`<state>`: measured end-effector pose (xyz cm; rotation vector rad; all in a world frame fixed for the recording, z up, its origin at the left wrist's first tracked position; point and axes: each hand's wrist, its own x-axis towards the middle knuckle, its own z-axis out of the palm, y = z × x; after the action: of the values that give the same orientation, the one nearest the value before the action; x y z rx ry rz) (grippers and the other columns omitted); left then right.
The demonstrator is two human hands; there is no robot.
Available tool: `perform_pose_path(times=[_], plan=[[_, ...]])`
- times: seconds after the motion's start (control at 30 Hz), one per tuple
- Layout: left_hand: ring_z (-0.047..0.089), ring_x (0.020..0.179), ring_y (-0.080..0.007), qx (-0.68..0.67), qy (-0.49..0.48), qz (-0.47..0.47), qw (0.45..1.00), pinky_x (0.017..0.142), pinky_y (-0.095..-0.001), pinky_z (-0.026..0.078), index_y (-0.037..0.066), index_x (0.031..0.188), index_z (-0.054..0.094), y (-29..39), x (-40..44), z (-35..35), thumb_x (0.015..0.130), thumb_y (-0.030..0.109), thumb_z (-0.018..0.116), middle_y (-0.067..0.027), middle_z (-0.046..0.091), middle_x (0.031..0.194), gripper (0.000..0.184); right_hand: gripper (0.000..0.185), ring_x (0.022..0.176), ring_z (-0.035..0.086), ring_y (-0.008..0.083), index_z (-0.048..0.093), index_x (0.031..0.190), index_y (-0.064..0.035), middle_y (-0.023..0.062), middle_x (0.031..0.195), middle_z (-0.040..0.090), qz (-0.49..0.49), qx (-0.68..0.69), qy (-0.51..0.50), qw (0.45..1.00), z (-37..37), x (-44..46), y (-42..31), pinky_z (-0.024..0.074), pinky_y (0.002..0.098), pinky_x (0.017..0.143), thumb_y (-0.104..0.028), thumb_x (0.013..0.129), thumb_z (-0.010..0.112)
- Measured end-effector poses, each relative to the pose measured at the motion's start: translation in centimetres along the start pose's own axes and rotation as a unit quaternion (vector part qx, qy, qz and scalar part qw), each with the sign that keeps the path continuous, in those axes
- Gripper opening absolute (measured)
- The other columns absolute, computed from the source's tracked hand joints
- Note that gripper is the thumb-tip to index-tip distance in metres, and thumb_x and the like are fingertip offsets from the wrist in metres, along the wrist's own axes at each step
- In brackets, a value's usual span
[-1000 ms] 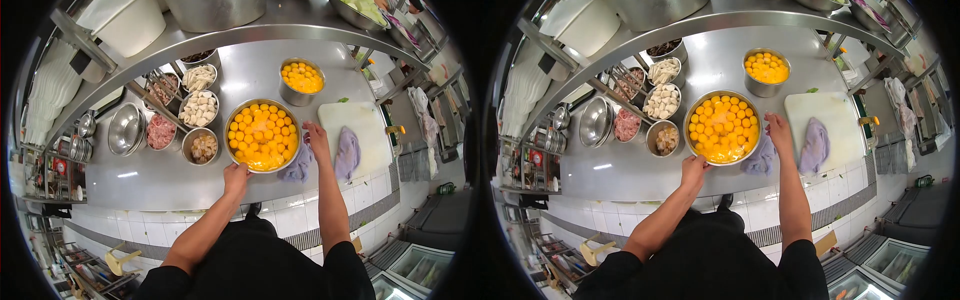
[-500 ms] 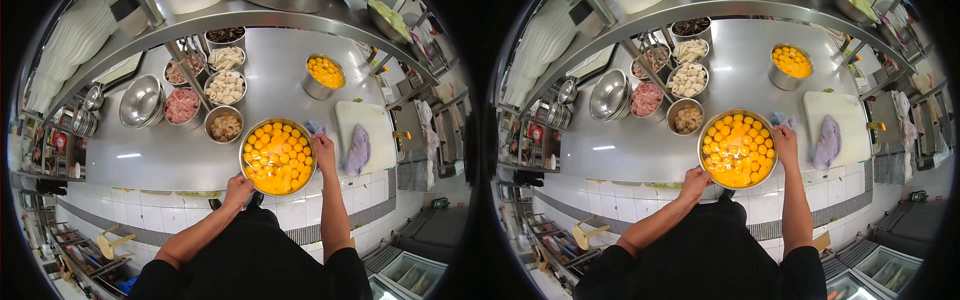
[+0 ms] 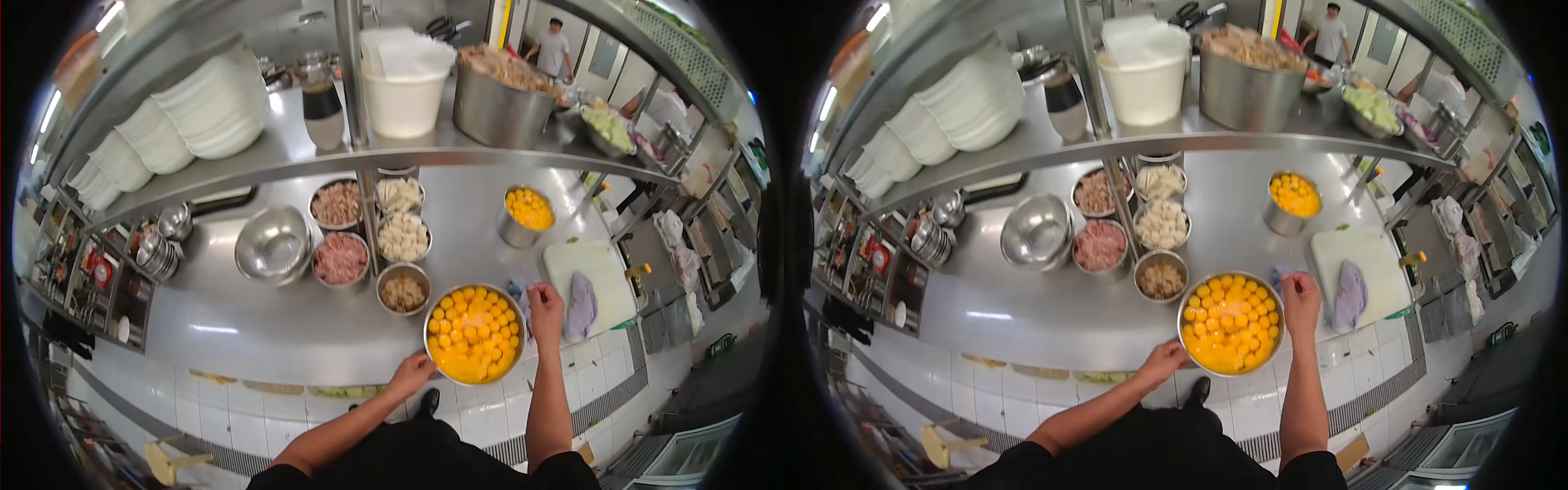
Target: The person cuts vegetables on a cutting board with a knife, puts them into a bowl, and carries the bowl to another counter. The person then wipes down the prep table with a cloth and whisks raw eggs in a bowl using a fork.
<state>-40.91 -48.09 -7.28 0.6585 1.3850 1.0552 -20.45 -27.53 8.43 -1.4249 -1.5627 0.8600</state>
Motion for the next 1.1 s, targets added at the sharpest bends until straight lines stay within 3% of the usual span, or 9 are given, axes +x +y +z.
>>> perform_pose_path(times=[0.13, 0.2, 0.27, 0.37, 0.5, 0.8, 0.87, 0.9, 1.1], plan=[[0.064, 0.097, -0.0165, 0.062, 0.032, 0.041, 0.997, 0.085, -0.0332, 0.053, 0.007, 0.101, 0.065, 0.7, -1.5, -5.2, 0.094, 0.016, 0.062, -0.0025, 0.067, 0.1, 0.012, 0.011, 0.069, 0.049, 0.0072, 0.066, 0.096, 0.001, -0.0006, 0.078, 0.057, -0.221, 0.099, 0.024, 0.97, 0.3, 1.4, -13.9, 0.0422, 0.0232, 0.063, -0.009, 0.092, 0.066], [0.066, 0.094, -0.0315, 0.264, 0.214, 0.203, 0.918, 0.082, -0.0397, 0.054, 0.006, 0.103, 0.065, -0.1, -2.4, -8.8, 0.086, 0.015, 0.063, -0.0161, 0.064, 0.119, 0.02, 0.011, 0.071, 0.053, 0.0093, 0.065, 0.096, 0.001, 0.0023, 0.082, 0.061, -0.344, 0.081, 0.055, 0.934, 0.0, 3.2, -20.6, 0.0445, 0.0247, 0.066, -0.008, 0.09, 0.066], [0.058, 0.111, -0.042, 0.359, 0.342, 0.291, 0.818, 0.095, -0.0474, 0.048, 0.007, 0.107, 0.064, -1.7, -2.5, -12.5, 0.081, 0.014, 0.064, -0.0221, 0.058, 0.126, 0.027, 0.013, 0.073, 0.057, 0.0127, 0.066, 0.098, 0.0005, 0.0075, 0.085, 0.063, -0.41, 0.034, 0.056, 0.91, -0.5, 6.0, -26.6, 0.0471, 0.0267, 0.068, -0.008, 0.089, 0.066], [0.047, 0.123, -0.0459, 0.387, 0.404, 0.261, 0.787, 0.104, -0.0532, 0.038, 0.006, 0.115, 0.06, -2.8, -3.0, -15.6, 0.08, 0.017, 0.066, -0.028, 0.051, 0.131, 0.037, 0.02, 0.079, 0.067, 0.0282, 0.069, 0.097, -0.0027, 0.015, 0.088, 0.068, -0.48, -0.042, 0.058, 0.874, 0.4, 12.6, -33.0, 0.051, 0.0372, 0.071, -0.019, 0.091, 0.061], [0.044, 0.124, -0.0461, 0.41, 0.451, 0.214, 0.764, 0.106, -0.0558, 0.032, 0.002, 0.12, 0.057, -5.2, -2.8, -16.7, 0.08, 0.022, 0.066, -0.0286, 0.047, 0.133, 0.046, 0.023, 0.093, 0.066, 0.0396, 0.072, 0.101, -0.0071, 0.02, 0.103, 0.069, -0.464, -0.228, 0.019, 0.856, 2.9, 21.2, -38.3, 0.0527, 0.0452, 0.082, -0.019, 0.089, 0.055], [0.041, 0.126, -0.0441, 0.505, 0.471, 0.174, 0.702, 0.108, -0.0571, 0.029, 0.0, 0.121, 0.055, -2.2, -4.1, -13.1, 0.08, 0.025, 0.065, -0.0263, 0.047, 0.132, 0.048, 0.032, 0.1, 0.069, 0.031, 0.069, 0.115, -0.0126, 0.0152, 0.111, 0.071, -0.418, -0.467, -0.152, 0.764, 11.8, 36.0, -42.5, 0.0514, 0.0438, 0.091, -0.026, 0.089, 0.057], [0.042, 0.126, -0.0442, 0.514, 0.473, 0.171, 0.695, 0.108, -0.0567, 0.029, 0.0, 0.12, 0.055, -2.1, -3.9, -13.1, 0.08, 0.025, 0.065, -0.0262, 0.048, 0.132, 0.048, 0.037, 0.096, 0.069, 0.0251, 0.066, 0.123, -0.0145, 0.0125, 0.103, 0.072, -0.403, -0.45, -0.195, 0.773, 10.8, 33.1, -43.7, 0.0532, 0.0426, 0.089, -0.028, 0.089, 0.057], [0.042, 0.125, -0.044, 0.515, 0.474, 0.171, 0.694, 0.108, -0.0564, 0.029, 0.0, 0.12, 0.055, -1.7, -3.9, -12.9, 0.08, 0.025, 0.065, -0.0258, 0.048, 0.131, 0.048, 0.028, 0.085, 0.072, 0.0273, 0.069, 0.104, 0.0011, 0.0167, 0.094, 0.073, -0.332, -0.425, -0.259, 0.802, 11.2, 33.3, -44.6, 0.0578, 0.0405, 0.079, -0.02, 0.087, 0.061], [0.044, 0.124, -0.0438, 0.524, 0.484, 0.166, 0.681, 0.106, -0.0567, 0.031, 0.0, 0.119, 0.056, -2.7, -3.2, -13.7, 0.081, 0.024, 0.065, -0.0252, 0.048, 0.13, 0.046, 0.028, 0.065, 0.068, 0.0193, 0.064, 0.113, -0.0026, 0.0076, 0.082, 0.07, -0.288, -0.346, -0.372, 0.812, 14.3, 36.5, -44.8, 0.0578, 0.0317, 0.058, -0.016, 0.089, 0.064]])
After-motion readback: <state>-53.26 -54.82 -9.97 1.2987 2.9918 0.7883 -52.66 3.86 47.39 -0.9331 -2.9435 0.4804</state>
